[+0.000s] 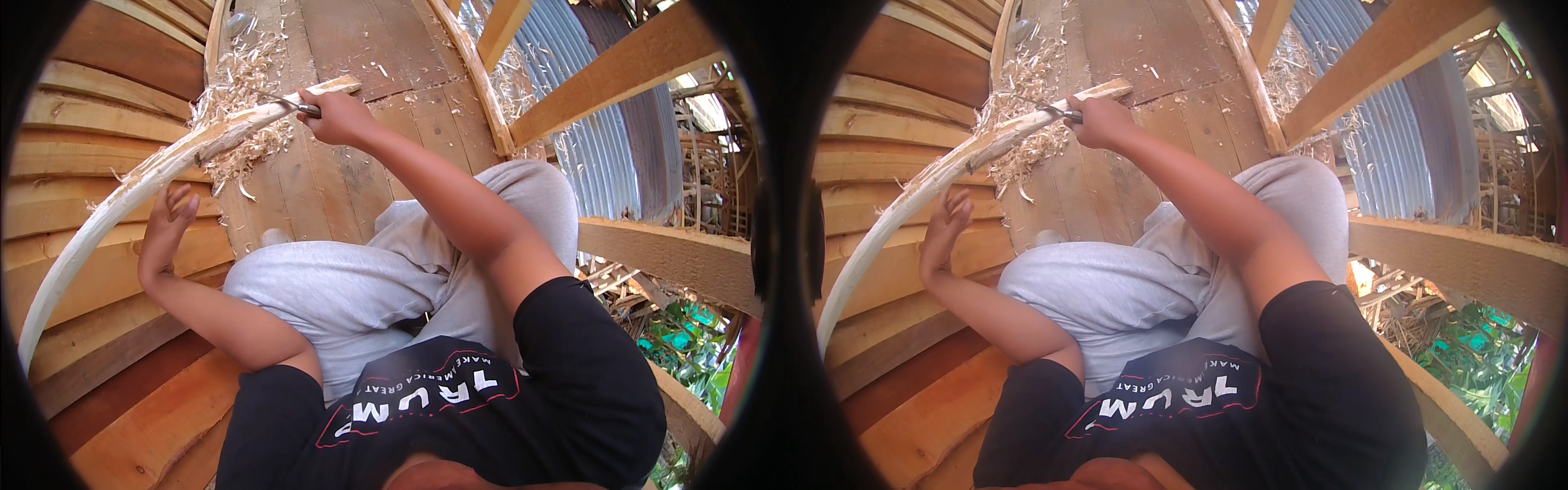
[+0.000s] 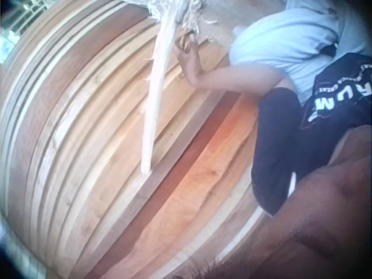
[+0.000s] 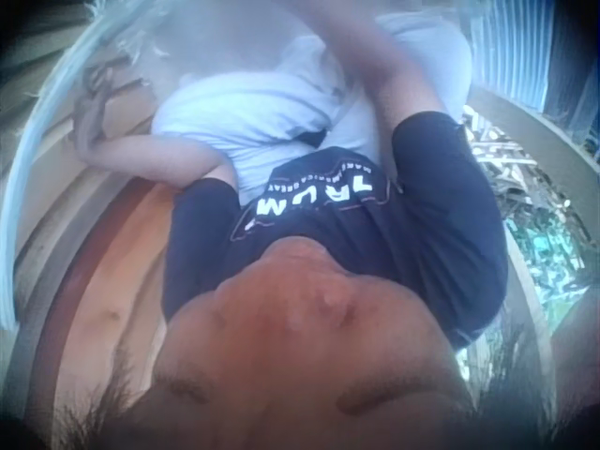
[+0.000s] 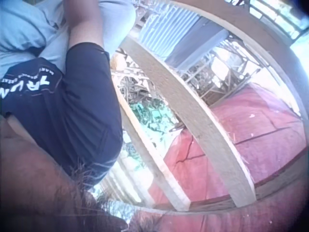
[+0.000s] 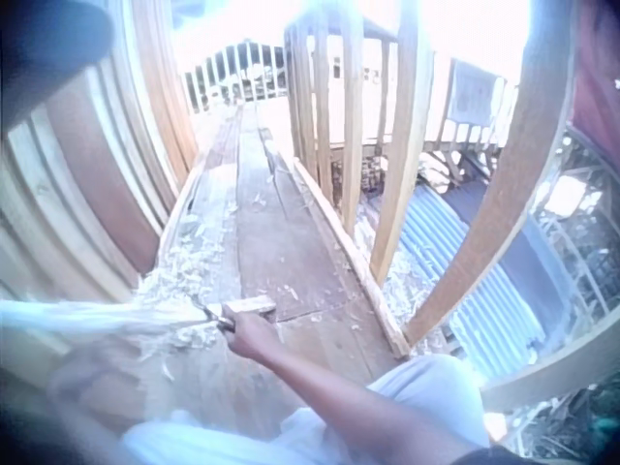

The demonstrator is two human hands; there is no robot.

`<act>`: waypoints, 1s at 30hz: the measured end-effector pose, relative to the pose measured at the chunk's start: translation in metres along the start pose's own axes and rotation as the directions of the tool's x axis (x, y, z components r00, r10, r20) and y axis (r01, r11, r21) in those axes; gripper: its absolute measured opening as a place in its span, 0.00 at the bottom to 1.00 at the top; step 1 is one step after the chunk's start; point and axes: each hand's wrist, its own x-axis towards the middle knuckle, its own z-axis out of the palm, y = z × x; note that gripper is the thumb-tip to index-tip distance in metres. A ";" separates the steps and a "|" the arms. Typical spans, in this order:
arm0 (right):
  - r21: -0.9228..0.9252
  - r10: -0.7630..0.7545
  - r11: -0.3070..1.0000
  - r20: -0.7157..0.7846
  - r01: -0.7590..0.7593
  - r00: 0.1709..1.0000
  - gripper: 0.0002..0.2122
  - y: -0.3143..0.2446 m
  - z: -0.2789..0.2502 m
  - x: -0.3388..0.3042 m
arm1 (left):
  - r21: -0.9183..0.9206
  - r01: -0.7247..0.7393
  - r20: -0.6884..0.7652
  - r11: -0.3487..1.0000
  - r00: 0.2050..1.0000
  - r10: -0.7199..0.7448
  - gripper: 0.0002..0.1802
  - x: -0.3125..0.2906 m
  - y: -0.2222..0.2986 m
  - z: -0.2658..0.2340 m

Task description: The person sits inside a wooden boat and uses a knife to carve a long piece of wood, peeling away shavings. The person rotates the wood and continues carving along its length.

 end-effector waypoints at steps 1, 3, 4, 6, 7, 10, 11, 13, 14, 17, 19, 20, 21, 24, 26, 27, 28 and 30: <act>0.013 0.002 1.000 -0.012 -0.002 1.000 0.24 0.001 0.001 0.001 | -0.147 -0.143 -0.035 0.979 0.990 0.139 0.38 0.001 0.000 0.003; 0.010 0.014 1.000 0.022 -0.014 1.000 0.24 -0.003 0.000 0.002 | -0.395 -0.417 -0.170 0.818 0.909 0.381 0.38 0.007 0.010 0.017; -0.008 0.038 0.999 0.023 -0.038 0.999 0.24 0.002 -0.004 0.003 | -0.615 -0.422 -0.242 0.666 0.905 0.350 0.34 0.021 0.019 0.031; 0.010 -0.023 1.000 0.015 0.023 1.000 0.27 0.006 -0.003 0.007 | -0.880 -0.413 -0.364 0.236 0.904 0.225 0.26 0.040 0.044 0.050; -0.012 -0.083 0.996 -0.017 0.083 0.996 0.28 0.008 -0.003 0.007 | -0.844 -0.521 -0.519 0.126 0.853 0.047 0.19 0.054 0.053 0.061; 0.015 -0.025 1.000 0.002 0.025 1.000 0.27 -0.015 -0.016 0.002 | -0.725 -0.689 -0.683 -0.010 0.721 -0.113 0.08 0.062 0.054 0.080; -0.005 0.064 0.998 0.039 -0.064 0.997 0.26 -0.027 -0.028 -0.001 | -0.724 -0.690 -0.690 -0.001 0.724 0.011 0.08 0.057 0.059 0.077; -0.024 0.233 0.972 0.058 -0.232 0.971 0.26 -0.026 -0.033 0.002 | -0.722 -0.692 -0.672 0.016 0.707 0.220 0.07 0.044 0.073 0.071; -0.045 0.270 0.962 0.022 -0.269 0.963 0.26 -0.009 -0.027 0.005 | -0.727 -0.687 -0.650 0.020 0.697 0.304 0.08 0.039 0.081 0.069; -0.044 0.318 0.947 -0.035 -0.319 0.948 0.27 0.011 -0.018 0.006 | -0.724 -0.690 -0.605 0.018 0.647 0.464 0.08 0.035 0.084 0.067; 0.014 0.290 0.957 -0.035 -0.289 0.956 0.28 0.011 -0.016 0.003 | -0.717 -0.696 -0.584 0.034 0.626 0.517 0.10 0.033 0.085 0.068; -0.001 0.274 0.962 -0.009 -0.274 0.962 0.28 -0.013 -0.021 -0.004 | -0.719 -0.694 -0.570 0.031 0.614 0.546 0.10 0.033 0.085 0.067; -0.012 0.251 0.968 0.032 -0.251 0.967 0.27 -0.054 -0.029 -0.017 | -0.715 -0.697 -0.558 0.042 0.606 0.566 0.10 0.029 0.082 0.065; -0.006 0.272 0.962 -0.026 -0.273 0.962 0.26 -0.043 -0.023 -0.015 | -0.728 -0.685 -0.533 0.037 0.598 0.599 0.10 0.028 0.085 0.067; 0.003 0.350 0.936 -0.104 -0.352 0.931 0.25 0.021 -0.016 0.000 | -0.740 -0.672 -0.538 0.009 0.601 0.591 0.10 0.033 0.085 0.067; -0.036 0.318 0.946 -0.069 -0.321 0.946 0.25 0.024 -0.020 -0.001 | -0.742 -0.670 -0.541 0.009 0.607 0.582 0.10 0.034 0.085 0.067; -0.073 0.286 0.955 -0.033 -0.287 0.958 0.25 0.023 -0.025 -0.004 | -0.743 -0.669 -0.545 0.007 0.612 0.574 0.10 0.034 0.084 0.068; -0.074 0.247 0.967 0.038 -0.244 0.968 0.24 -0.005 -0.031 -0.007 | -0.739 -0.674 -0.535 0.013 0.597 0.598 0.09 0.032 0.083 0.068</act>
